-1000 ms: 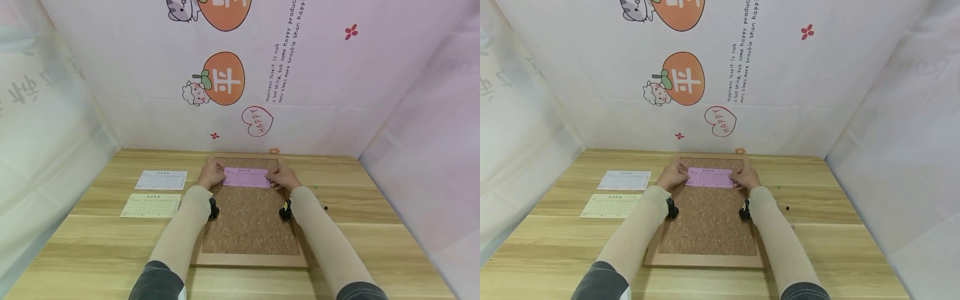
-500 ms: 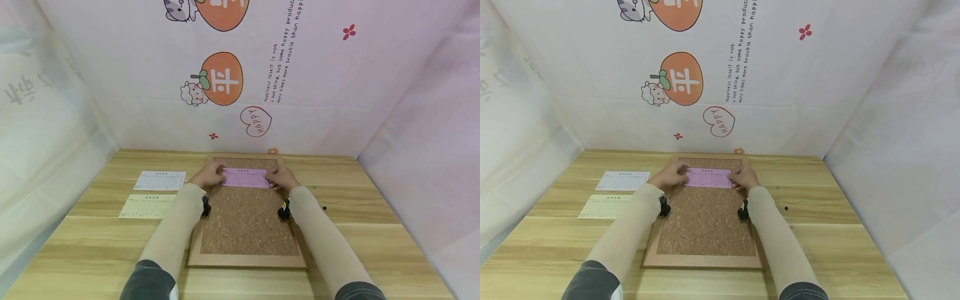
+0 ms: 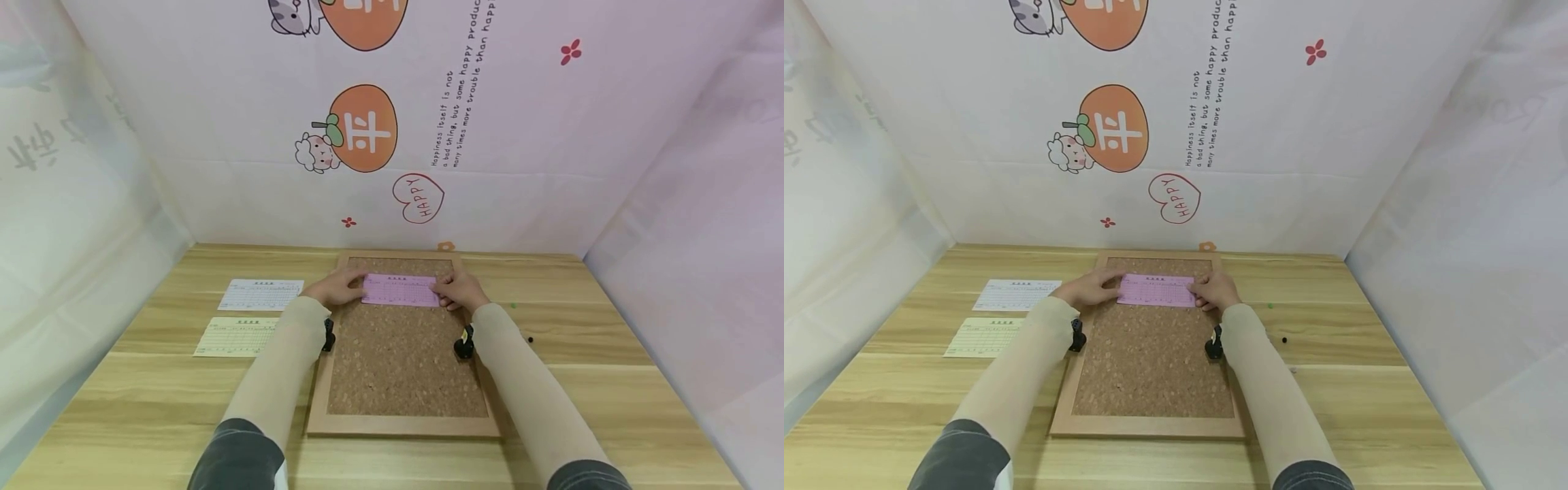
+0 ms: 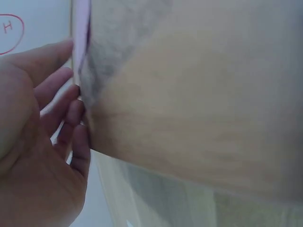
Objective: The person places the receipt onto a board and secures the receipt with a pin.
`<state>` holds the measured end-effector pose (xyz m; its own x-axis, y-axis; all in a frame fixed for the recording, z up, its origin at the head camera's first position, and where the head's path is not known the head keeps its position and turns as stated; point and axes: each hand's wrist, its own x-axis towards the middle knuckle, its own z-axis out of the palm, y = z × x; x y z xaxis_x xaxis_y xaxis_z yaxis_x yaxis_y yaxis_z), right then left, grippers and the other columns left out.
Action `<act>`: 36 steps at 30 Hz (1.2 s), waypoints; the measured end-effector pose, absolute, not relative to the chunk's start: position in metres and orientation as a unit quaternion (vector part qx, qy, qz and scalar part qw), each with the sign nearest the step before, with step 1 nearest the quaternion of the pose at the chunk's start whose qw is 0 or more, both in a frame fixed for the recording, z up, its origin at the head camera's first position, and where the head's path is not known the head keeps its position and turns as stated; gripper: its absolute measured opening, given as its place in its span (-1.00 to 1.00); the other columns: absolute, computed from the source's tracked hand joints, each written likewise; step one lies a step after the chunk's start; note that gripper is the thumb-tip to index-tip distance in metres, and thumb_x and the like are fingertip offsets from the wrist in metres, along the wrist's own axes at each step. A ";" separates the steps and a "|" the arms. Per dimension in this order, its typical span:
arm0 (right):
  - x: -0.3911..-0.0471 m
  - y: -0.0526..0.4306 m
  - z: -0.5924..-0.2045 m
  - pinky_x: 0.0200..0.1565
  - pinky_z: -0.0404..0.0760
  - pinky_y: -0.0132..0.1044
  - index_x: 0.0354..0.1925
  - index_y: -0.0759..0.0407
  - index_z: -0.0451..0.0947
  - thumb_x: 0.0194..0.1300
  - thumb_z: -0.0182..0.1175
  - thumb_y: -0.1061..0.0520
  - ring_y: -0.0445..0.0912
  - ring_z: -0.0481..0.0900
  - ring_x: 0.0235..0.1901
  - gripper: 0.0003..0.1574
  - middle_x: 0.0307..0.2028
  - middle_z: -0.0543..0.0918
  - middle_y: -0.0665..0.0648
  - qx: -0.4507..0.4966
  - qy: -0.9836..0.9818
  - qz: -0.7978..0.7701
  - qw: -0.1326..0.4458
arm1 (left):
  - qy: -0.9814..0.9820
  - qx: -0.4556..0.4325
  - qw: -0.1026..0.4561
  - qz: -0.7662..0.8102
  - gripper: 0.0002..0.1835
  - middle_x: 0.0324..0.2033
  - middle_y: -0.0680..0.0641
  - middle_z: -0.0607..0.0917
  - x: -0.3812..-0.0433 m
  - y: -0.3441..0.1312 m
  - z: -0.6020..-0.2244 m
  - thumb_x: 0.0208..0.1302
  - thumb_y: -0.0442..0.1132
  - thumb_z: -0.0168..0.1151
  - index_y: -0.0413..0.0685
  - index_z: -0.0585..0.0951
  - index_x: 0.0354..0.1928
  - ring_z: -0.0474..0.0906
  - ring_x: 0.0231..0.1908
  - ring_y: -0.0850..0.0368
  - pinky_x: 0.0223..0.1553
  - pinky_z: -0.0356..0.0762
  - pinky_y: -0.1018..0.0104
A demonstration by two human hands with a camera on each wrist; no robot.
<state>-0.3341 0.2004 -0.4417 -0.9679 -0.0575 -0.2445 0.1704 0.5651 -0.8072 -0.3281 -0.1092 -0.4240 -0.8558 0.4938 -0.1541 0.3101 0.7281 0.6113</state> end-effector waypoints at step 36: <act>-0.330 0.203 -0.435 -0.48 0.62 -0.37 -0.14 0.36 0.55 0.45 0.21 0.10 -0.20 0.59 -0.54 -0.71 -0.47 0.59 0.11 -0.001 0.875 -0.466 0.130 | 0.930 0.220 0.188 0.229 -0.24 0.55 -0.18 0.02 -0.329 -0.111 -0.421 0.46 0.00 0.17 -0.08 0.16 0.56 -0.22 0.51 -0.25 0.41 -0.14 -0.25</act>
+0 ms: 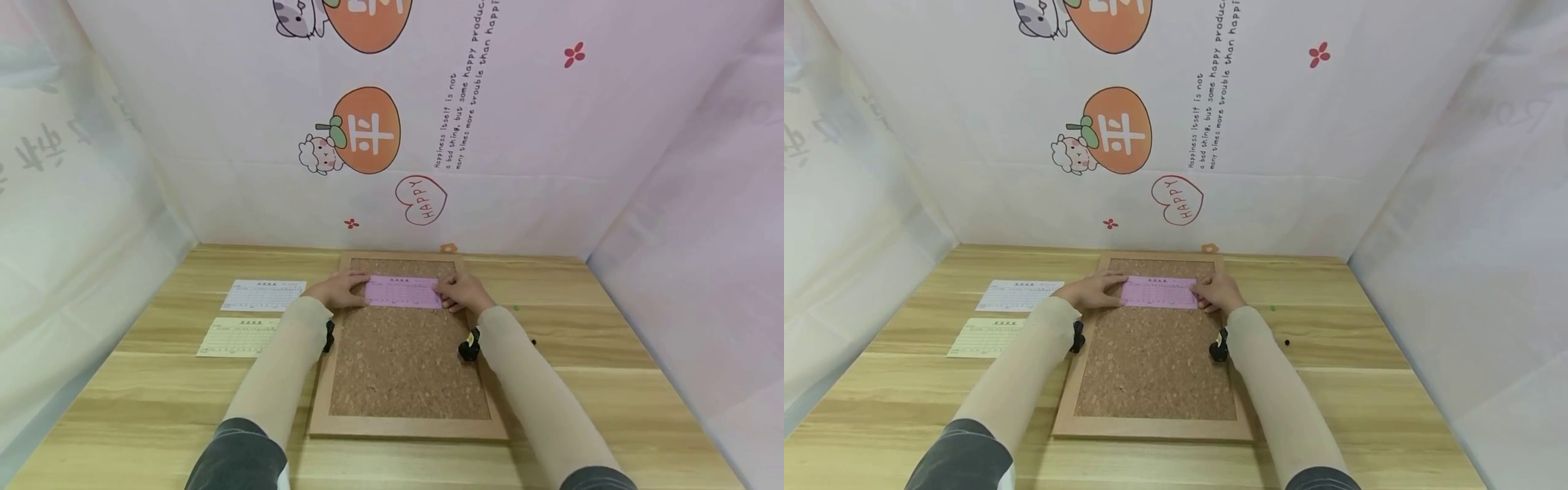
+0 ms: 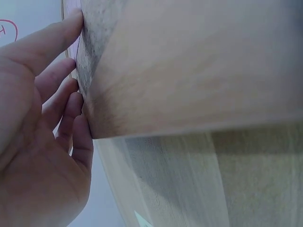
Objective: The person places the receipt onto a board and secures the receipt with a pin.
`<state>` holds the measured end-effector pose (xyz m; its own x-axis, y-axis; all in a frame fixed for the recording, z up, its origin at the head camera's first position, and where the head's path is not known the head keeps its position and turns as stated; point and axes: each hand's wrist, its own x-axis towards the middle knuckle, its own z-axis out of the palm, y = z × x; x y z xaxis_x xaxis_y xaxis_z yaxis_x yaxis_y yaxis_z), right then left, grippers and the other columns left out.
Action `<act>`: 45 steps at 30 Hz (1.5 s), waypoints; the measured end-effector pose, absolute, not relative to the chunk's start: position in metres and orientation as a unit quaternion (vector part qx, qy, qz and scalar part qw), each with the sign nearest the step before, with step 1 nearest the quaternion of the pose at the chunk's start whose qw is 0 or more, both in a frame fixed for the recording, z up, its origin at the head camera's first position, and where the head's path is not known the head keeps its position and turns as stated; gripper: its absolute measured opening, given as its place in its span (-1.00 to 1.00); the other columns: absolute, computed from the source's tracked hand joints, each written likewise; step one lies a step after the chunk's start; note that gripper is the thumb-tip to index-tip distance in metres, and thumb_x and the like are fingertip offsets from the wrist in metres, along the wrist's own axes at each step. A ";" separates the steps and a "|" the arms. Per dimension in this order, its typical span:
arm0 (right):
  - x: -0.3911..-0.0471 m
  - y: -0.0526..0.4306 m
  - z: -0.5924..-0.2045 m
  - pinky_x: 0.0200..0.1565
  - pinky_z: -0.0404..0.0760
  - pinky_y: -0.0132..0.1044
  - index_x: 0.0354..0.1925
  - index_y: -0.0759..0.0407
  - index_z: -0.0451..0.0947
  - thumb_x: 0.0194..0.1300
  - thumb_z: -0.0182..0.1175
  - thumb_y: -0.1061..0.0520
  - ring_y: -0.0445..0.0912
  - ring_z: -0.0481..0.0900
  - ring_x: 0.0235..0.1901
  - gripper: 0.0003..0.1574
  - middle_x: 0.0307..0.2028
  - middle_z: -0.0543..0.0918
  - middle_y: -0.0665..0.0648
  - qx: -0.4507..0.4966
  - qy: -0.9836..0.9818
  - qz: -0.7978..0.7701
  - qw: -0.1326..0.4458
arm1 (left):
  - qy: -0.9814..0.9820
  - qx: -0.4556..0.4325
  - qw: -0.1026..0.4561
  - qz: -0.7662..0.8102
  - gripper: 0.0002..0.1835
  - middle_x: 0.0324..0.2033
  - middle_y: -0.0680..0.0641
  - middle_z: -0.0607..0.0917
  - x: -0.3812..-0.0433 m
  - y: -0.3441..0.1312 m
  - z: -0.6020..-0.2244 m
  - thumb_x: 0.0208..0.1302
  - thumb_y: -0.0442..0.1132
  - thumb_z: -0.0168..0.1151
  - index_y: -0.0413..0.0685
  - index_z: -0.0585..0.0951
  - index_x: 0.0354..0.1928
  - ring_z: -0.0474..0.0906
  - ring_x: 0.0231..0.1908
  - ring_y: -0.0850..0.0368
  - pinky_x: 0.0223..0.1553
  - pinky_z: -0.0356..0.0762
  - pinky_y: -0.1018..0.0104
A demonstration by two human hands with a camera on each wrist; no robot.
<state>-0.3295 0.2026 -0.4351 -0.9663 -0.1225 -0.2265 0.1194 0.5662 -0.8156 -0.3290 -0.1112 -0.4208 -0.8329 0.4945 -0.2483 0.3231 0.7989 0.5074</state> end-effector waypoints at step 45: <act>-0.290 0.347 -0.397 -0.53 0.36 -0.24 0.12 0.54 0.46 0.55 0.05 -0.01 -0.18 0.23 -0.65 -0.42 -0.57 0.46 0.06 -0.074 0.909 -0.379 0.156 | 0.933 0.206 0.182 0.232 -0.26 0.54 -0.17 0.06 -0.326 -0.109 -0.419 0.43 -0.03 0.21 -0.04 0.19 0.55 -0.17 0.52 -0.18 0.42 -0.08 -0.20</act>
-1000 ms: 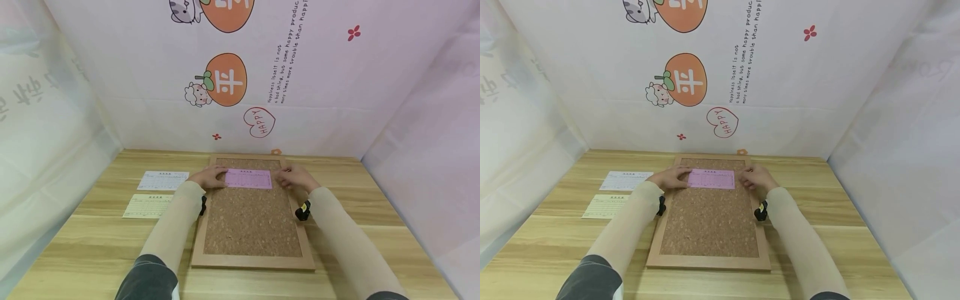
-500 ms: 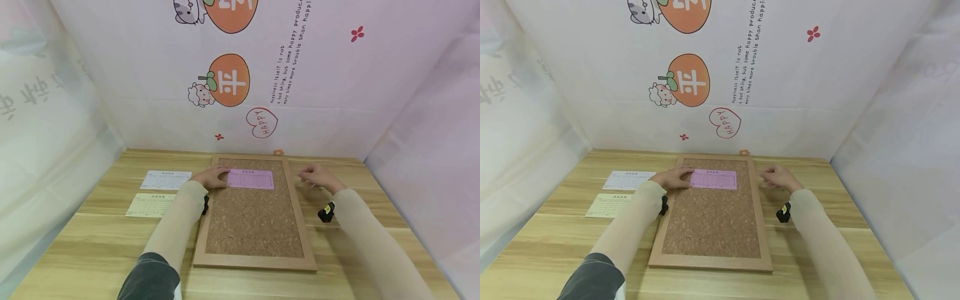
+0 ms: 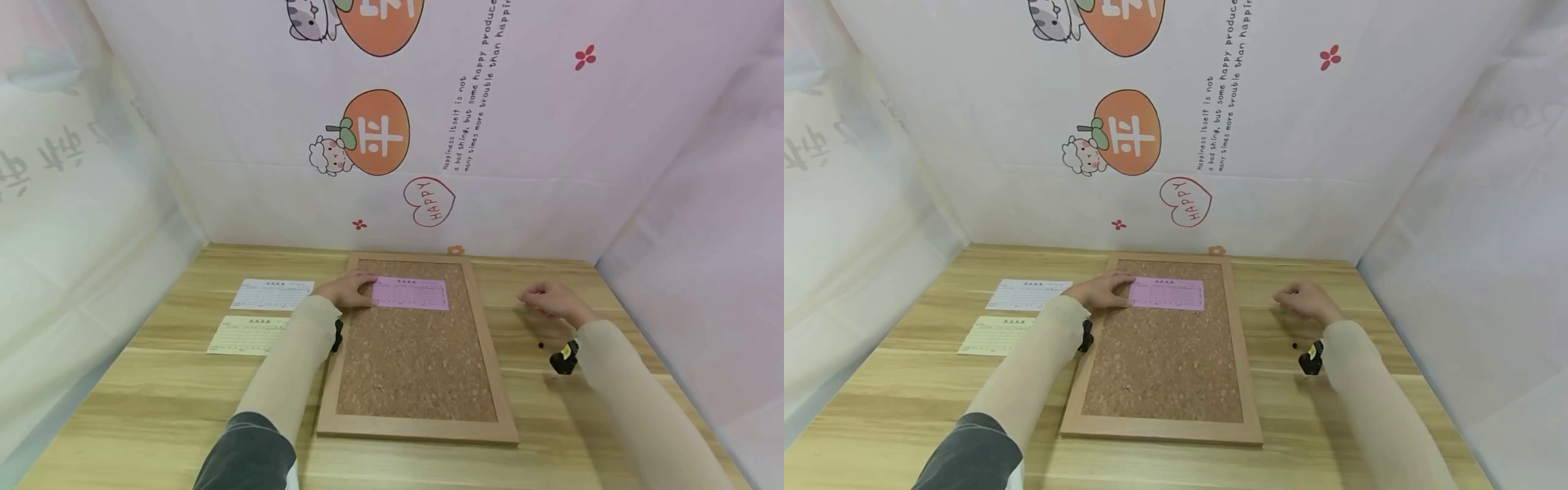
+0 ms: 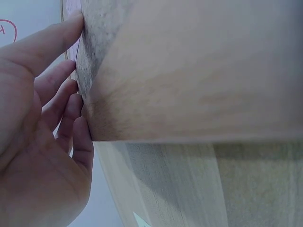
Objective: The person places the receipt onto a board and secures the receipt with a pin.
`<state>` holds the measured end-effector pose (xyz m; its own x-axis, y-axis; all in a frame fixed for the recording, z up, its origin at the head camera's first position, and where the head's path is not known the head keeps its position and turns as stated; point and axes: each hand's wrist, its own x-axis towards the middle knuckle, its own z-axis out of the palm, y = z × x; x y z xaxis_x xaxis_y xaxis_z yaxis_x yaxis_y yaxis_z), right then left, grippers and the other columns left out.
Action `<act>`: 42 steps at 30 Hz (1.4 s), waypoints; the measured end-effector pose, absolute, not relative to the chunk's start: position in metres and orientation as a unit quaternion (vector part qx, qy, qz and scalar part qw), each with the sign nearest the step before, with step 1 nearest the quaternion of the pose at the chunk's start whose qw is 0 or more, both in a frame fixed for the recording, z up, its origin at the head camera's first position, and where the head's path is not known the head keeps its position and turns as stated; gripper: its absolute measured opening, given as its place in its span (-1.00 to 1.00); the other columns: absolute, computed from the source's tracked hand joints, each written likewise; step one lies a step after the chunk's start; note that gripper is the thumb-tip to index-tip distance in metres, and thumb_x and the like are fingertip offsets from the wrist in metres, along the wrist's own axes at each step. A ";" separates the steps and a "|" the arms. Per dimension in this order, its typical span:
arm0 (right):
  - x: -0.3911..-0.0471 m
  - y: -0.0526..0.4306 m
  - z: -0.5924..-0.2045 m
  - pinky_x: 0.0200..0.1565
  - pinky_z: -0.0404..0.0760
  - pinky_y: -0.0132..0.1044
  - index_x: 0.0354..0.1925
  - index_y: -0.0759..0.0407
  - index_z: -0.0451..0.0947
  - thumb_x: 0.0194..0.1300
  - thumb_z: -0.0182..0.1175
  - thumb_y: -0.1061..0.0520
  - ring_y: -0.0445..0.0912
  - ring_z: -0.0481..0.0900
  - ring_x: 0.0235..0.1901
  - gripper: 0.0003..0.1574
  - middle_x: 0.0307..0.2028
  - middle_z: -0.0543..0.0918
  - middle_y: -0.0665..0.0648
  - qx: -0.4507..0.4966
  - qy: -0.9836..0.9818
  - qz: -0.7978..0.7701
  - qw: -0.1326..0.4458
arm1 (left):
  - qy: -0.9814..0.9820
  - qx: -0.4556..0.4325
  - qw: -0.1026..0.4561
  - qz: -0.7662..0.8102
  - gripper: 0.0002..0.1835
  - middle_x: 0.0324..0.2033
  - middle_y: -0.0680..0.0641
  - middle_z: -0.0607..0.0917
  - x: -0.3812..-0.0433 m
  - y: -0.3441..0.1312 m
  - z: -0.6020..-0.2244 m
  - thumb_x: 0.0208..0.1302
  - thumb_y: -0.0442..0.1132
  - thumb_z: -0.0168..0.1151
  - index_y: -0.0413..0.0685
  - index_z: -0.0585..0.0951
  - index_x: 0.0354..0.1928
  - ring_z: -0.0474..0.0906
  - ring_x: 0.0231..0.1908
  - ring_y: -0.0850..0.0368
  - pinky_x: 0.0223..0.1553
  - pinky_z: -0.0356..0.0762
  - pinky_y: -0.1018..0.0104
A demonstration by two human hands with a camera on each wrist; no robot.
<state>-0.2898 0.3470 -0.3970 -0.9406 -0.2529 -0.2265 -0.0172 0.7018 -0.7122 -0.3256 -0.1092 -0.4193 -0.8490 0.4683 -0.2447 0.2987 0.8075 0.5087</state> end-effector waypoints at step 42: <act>-0.286 0.363 -0.427 -0.11 0.50 -0.18 0.10 0.52 0.55 0.50 0.13 -0.01 -0.02 0.50 -0.12 -0.43 -0.03 0.63 0.30 -0.029 0.923 -0.357 0.141 | 0.934 0.196 0.187 0.232 -0.25 0.54 -0.18 0.02 -0.325 -0.108 -0.419 0.42 -0.05 0.22 -0.02 0.19 0.55 -0.17 0.51 -0.21 0.41 -0.07 -0.22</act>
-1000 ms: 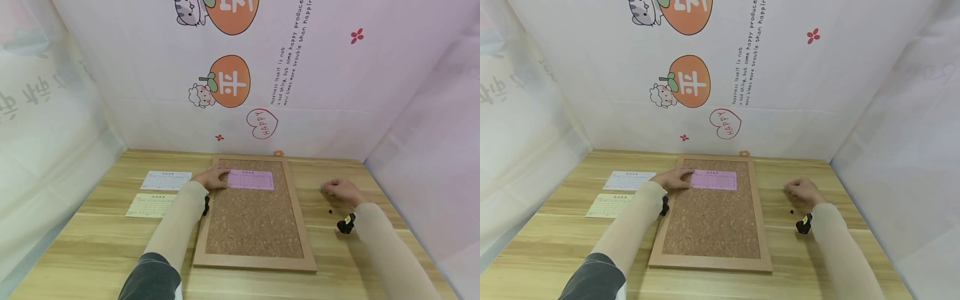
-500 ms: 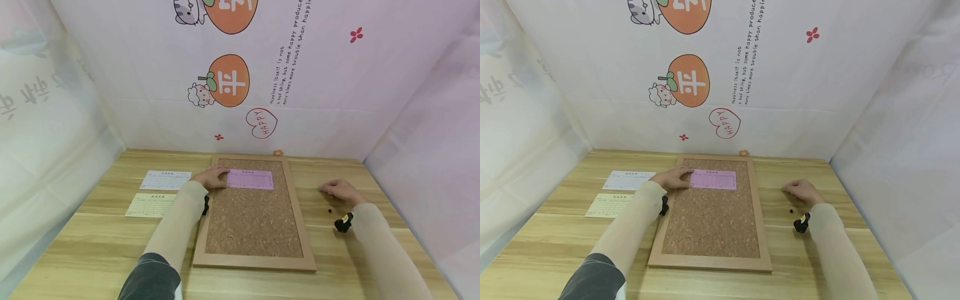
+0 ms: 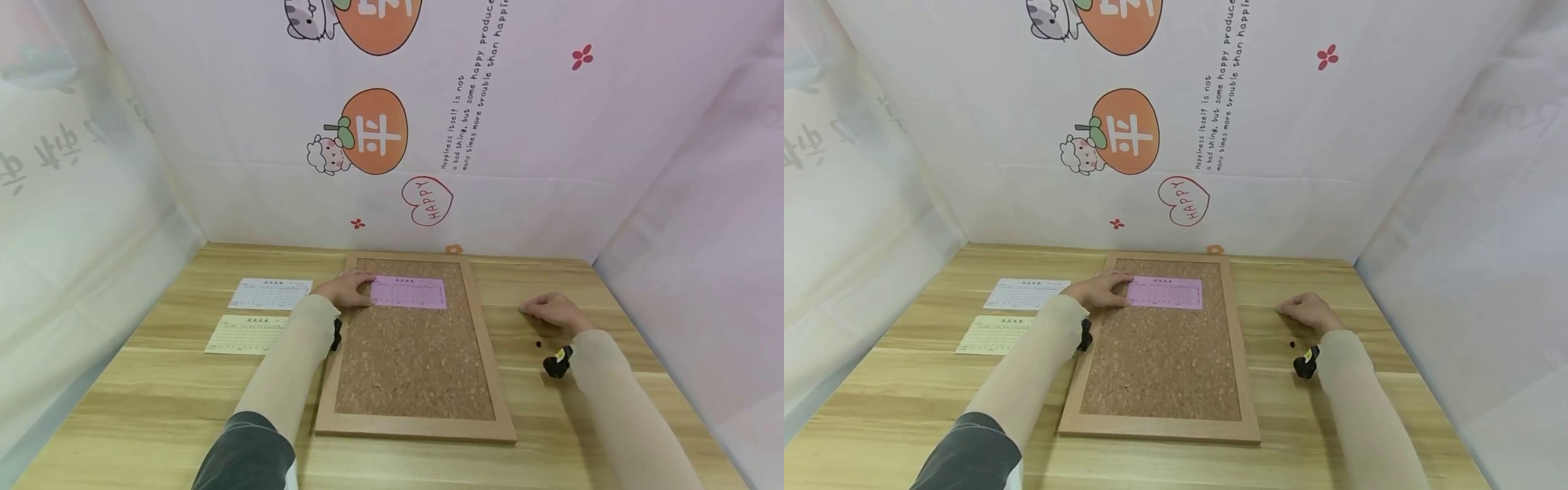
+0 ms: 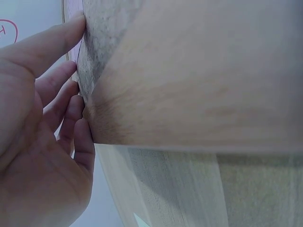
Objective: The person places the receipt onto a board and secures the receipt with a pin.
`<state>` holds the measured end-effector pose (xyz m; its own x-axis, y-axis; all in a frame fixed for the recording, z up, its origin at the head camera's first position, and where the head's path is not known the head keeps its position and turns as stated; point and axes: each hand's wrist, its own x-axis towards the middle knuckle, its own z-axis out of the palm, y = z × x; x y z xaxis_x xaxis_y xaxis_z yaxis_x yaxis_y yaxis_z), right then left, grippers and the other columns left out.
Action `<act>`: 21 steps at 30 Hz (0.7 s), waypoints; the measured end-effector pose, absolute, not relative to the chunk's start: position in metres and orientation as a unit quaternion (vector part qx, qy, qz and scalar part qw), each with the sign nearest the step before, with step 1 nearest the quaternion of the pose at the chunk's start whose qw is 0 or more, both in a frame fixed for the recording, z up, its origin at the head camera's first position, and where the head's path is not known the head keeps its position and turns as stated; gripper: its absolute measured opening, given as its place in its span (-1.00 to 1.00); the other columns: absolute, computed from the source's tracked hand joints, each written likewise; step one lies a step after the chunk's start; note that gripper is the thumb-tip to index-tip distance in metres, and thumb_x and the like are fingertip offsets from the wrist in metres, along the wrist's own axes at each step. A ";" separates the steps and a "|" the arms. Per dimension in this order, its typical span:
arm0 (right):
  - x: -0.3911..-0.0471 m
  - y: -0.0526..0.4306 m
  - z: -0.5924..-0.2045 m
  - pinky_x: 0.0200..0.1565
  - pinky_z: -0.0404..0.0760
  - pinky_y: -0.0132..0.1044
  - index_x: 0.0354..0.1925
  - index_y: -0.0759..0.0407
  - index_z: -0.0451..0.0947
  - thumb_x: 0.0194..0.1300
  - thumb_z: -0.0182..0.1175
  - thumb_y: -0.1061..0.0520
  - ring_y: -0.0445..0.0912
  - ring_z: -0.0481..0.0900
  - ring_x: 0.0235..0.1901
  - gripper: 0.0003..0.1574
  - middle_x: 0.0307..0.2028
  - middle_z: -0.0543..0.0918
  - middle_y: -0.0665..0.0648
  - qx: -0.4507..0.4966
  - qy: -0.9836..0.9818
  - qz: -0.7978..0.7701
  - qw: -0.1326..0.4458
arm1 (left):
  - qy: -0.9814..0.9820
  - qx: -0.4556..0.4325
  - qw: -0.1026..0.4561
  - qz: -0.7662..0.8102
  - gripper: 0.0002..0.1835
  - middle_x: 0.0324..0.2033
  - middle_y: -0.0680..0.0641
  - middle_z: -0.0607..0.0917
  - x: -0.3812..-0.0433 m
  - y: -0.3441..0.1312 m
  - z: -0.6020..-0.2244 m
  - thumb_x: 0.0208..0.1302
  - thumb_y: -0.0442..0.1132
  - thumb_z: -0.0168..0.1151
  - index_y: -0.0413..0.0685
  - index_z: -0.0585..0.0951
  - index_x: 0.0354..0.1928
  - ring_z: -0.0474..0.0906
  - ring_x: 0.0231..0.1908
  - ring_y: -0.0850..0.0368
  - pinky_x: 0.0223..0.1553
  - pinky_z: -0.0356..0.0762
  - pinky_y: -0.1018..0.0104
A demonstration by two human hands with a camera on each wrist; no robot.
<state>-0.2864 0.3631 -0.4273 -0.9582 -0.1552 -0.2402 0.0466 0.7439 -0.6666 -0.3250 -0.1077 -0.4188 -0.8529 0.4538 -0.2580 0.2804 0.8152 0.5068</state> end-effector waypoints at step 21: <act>-0.289 0.367 -0.422 -0.15 0.51 -0.21 0.07 0.52 0.56 0.53 0.07 0.03 -0.08 0.51 -0.18 -0.48 -0.15 0.66 0.17 -0.024 0.916 -0.368 0.161 | 0.933 0.193 0.188 0.240 -0.25 0.55 -0.18 0.02 -0.324 -0.107 -0.416 0.43 -0.05 0.21 -0.03 0.18 0.55 -0.18 0.52 -0.20 0.42 -0.09 -0.22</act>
<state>-0.2893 0.3669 -0.4218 -0.9473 -0.1627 -0.2760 0.0736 0.7280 -0.6816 -0.3235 -0.1071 -0.4162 -0.8547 0.4500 -0.2588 0.2691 0.8104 0.5204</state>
